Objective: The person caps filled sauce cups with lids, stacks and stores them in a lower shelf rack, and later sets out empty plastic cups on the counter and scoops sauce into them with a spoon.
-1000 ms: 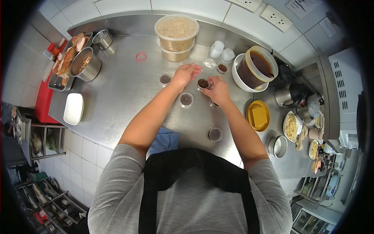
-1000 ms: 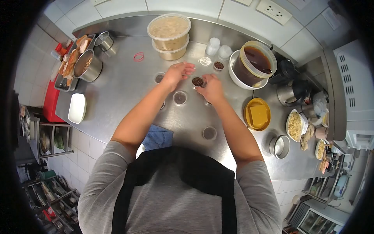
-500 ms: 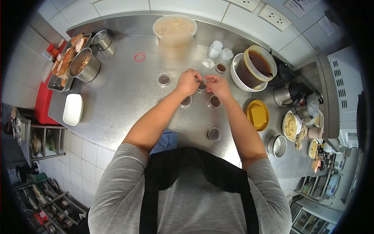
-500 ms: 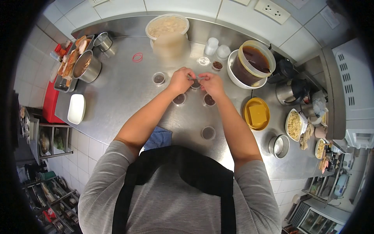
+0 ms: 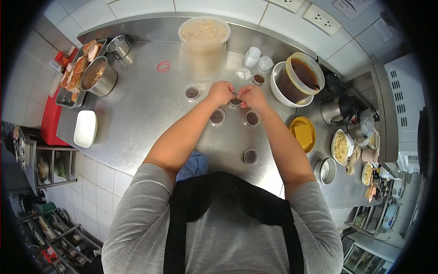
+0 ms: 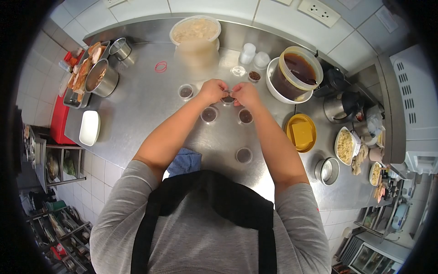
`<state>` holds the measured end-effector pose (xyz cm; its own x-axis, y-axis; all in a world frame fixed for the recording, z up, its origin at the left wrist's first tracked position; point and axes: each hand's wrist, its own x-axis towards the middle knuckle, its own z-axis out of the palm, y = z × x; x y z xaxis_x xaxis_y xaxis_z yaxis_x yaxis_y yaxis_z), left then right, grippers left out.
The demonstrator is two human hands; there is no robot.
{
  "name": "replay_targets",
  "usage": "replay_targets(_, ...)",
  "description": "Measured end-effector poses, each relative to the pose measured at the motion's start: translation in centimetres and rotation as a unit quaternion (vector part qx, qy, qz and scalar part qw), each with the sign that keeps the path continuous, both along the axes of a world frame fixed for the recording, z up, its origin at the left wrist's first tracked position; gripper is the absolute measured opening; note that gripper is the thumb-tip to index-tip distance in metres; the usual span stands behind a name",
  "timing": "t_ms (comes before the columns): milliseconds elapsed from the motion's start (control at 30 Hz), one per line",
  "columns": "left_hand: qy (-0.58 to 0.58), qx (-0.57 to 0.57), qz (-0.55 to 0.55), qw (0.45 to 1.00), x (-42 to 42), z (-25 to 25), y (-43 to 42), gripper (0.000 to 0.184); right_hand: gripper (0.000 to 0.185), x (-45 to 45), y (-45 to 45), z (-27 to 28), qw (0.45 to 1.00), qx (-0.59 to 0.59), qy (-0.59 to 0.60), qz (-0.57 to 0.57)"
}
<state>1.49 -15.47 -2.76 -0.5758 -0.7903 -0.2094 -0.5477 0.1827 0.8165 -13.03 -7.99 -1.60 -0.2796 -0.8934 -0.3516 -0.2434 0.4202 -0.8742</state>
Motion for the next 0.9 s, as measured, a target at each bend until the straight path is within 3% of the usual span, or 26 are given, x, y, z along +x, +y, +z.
replay_targets(67, -0.074, -0.018, -0.054, 0.996, -0.4, 1.4, -0.8, 0.021, 0.019, 0.0, -0.9, 1.5, 0.998, 0.061, 0.025, 0.021)
replay_targets(167, -0.139, 0.050, -0.110, 0.983, -1.4, 3.6, -1.7, 0.027, 0.018, -0.3, -2.2, 2.5, 0.990, 0.121, 0.039, 0.061)
replay_targets(367, -0.161, 0.035, -0.181, 0.970, -1.4, 4.0, -3.1, 0.026, 0.017, -0.5, -2.2, 2.1, 0.989, 0.103, 0.060, 0.091)
replay_targets(467, -0.075, 0.158, -0.050, 0.983, -1.5, 1.9, -5.2, 0.025, 0.023, -0.6, 0.3, 1.3, 0.998, 0.030, 0.038, 0.042)
replay_targets(567, 0.029, 0.161, 0.081, 0.983, -3.3, 2.2, -5.1, 0.024, 0.021, -1.2, 2.0, 2.0, 0.992, 0.014, -0.016, -0.127)
replay_targets(700, 0.107, 0.076, 0.172, 0.976, -7.1, -3.1, -6.4, 0.023, 0.031, -2.3, 2.8, 1.5, 0.951, -0.143, 0.263, -0.073)
replay_targets(767, 0.096, 0.087, 0.161, 0.978, -5.9, -0.2, -5.7, 0.020, 0.039, -1.2, 3.1, 3.9, 0.920, -0.197, 0.339, -0.024)
replay_targets(900, 0.055, 0.052, 0.119, 0.990, -3.2, 2.4, -6.1, 0.016, 0.052, -0.8, 1.8, 3.3, 0.886, -0.234, 0.400, -0.011)
